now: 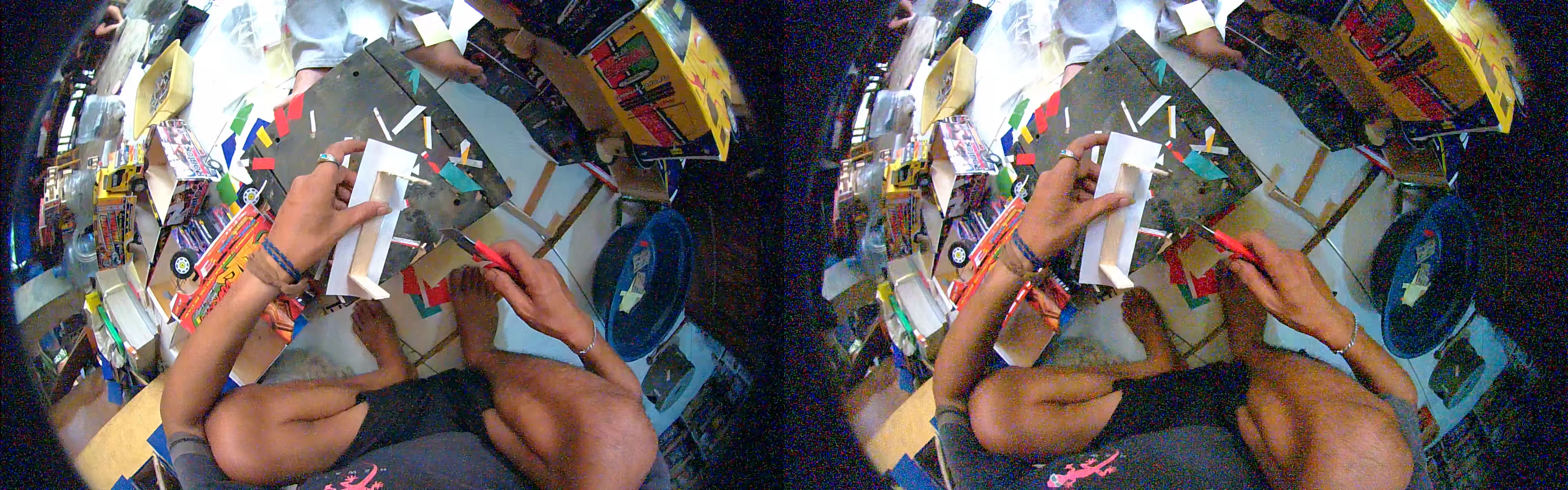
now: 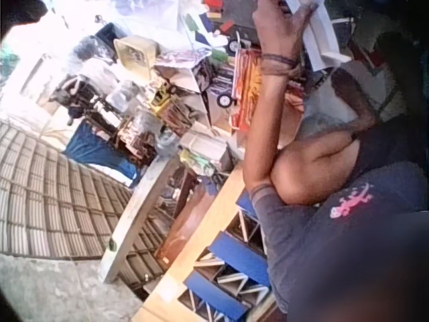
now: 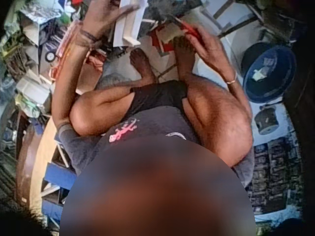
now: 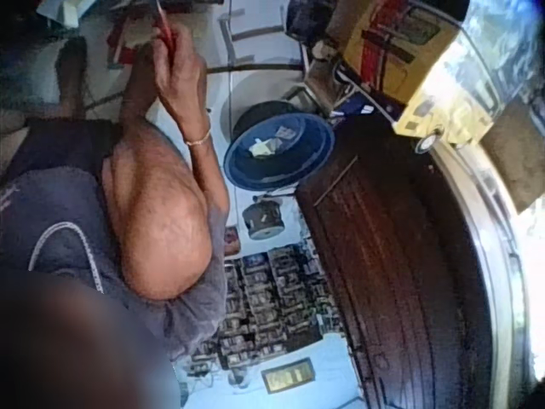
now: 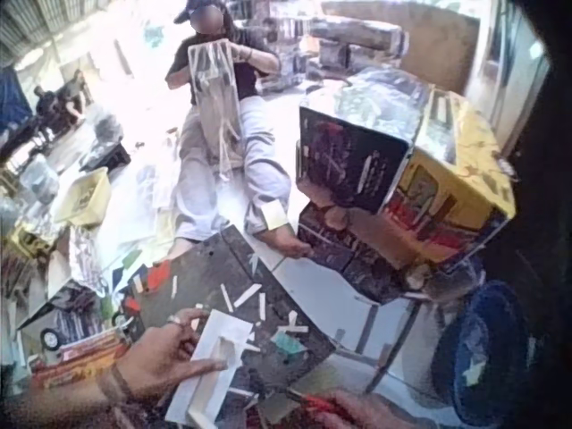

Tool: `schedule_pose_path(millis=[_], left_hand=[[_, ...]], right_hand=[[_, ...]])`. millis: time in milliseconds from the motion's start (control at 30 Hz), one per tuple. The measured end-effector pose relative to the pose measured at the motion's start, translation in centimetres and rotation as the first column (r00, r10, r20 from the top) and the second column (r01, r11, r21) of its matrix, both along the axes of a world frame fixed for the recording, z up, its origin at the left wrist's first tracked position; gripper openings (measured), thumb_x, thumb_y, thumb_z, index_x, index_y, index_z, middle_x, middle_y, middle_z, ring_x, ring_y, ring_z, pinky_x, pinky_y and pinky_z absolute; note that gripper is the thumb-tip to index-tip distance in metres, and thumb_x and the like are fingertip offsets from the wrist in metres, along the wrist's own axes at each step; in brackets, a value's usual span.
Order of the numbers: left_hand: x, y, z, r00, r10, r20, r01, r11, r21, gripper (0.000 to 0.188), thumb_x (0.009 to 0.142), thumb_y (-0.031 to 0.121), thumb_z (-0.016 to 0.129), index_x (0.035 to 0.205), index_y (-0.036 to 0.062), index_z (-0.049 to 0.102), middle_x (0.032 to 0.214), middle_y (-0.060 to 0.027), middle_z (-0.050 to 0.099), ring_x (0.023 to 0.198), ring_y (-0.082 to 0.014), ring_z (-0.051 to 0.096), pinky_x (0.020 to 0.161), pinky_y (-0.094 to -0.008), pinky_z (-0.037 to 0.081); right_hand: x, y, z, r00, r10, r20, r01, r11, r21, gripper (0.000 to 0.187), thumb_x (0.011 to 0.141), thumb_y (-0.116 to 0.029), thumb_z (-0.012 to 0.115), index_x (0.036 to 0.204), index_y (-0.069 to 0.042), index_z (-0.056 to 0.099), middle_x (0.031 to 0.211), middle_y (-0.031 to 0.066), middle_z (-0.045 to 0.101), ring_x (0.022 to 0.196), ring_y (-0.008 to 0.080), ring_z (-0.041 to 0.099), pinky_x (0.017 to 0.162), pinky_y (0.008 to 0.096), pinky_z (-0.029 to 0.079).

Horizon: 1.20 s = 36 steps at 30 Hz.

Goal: The person assembles a small wooden model by gluing pieces together, cutting colored paper with scissors, and attaching the paper to the wooden frame. The person handles glue, scissors, wooden parts, and paper throughout the process.

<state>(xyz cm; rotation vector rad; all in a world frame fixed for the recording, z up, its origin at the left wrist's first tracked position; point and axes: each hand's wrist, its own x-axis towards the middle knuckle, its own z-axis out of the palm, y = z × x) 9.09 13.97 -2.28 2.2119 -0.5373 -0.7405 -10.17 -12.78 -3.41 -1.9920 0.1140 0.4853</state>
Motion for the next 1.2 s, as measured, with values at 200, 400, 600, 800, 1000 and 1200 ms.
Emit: schedule_pose_path(millis=[200,400,600,800,1000,1200], left_hand=[[0.5,0.5,-0.7,0.999,0.039,0.037,-0.039,0.999,0.004,0.077,0.08,0.019,0.086,0.143,0.0063,0.043,0.094,-0.008,0.073,0.078,-0.0128,0.067,0.071,-0.0276,0.054],[1.8,1.1,-1.7,0.973,0.192,-0.132,-0.206,0.972,-0.108,0.08,0.077,0.027,0.088,0.137,-0.0022,0.045,0.097,-0.0155,0.073,0.082,-0.0145,0.068,0.075,-0.0282,0.056],[2.4,1.0,-2.1,0.927,0.285,-0.243,-0.335,0.921,-0.197,0.082,0.08,0.022,0.086,0.139,-0.008,0.037,0.1,-0.0178,0.072,0.086,-0.0155,0.069,0.076,-0.0269,0.055],[2.6,0.9,-2.3,0.975,0.22,0.018,-0.218,0.974,-0.056,0.087,0.076,0.023,0.089,0.142,-0.0021,0.037,0.105,-0.0131,0.07,0.08,-0.0157,0.065,0.073,-0.0276,0.053],[1.8,0.8,-2.2,0.82,0.118,0.561,-0.129,0.991,-0.02,0.084,0.07,0.025,0.091,0.138,0.0055,0.047,0.113,-0.0145,0.061,0.091,-0.0248,0.06,0.079,-0.0372,0.051],[1.1,2.4,-0.9,0.697,-0.236,0.677,0.263,0.963,0.064,0.042,0.075,0.018,0.085,0.113,0.0104,0.068,0.114,-0.0117,0.065,0.107,-0.0329,0.06,0.095,-0.0419,0.048]], right_hand=[[0.7,1.0,0.4,0.982,0.131,0.137,-0.125,0.991,-0.054,0.028,0.099,-0.022,0.059,0.124,-0.009,0.055,0.093,0.0199,0.065,0.084,0.0431,0.065,0.069,0.0489,0.052],[1.2,1.7,0.8,0.979,0.17,0.114,-0.162,0.984,-0.073,0.028,0.099,-0.023,0.059,0.124,-0.009,0.055,0.092,0.02,0.065,0.083,0.0431,0.065,0.07,0.0495,0.053],[1.4,1.7,0.7,0.984,0.16,0.073,-0.15,0.98,-0.13,0.03,0.098,-0.023,0.059,0.126,-0.01,0.055,0.089,0.0198,0.066,0.081,0.0428,0.065,0.069,0.0504,0.052],[1.8,1.5,0.2,0.977,0.166,0.132,-0.145,0.977,-0.158,0.034,0.098,-0.022,0.059,0.13,-0.012,0.053,0.092,0.0198,0.067,0.08,0.0423,0.066,0.068,0.0507,0.052],[2.3,1.5,-0.1,0.971,0.185,0.155,-0.155,0.971,-0.185,0.036,0.097,-0.022,0.06,0.131,-0.013,0.053,0.095,0.0183,0.067,0.082,0.0409,0.066,0.069,0.0497,0.053],[3.2,0.9,-0.2,0.914,0.333,0.232,-0.248,0.911,-0.329,0.045,0.093,-0.019,0.064,0.136,-0.012,0.053,0.098,0.0138,0.066,0.083,0.0362,0.066,0.072,0.044,0.054]])
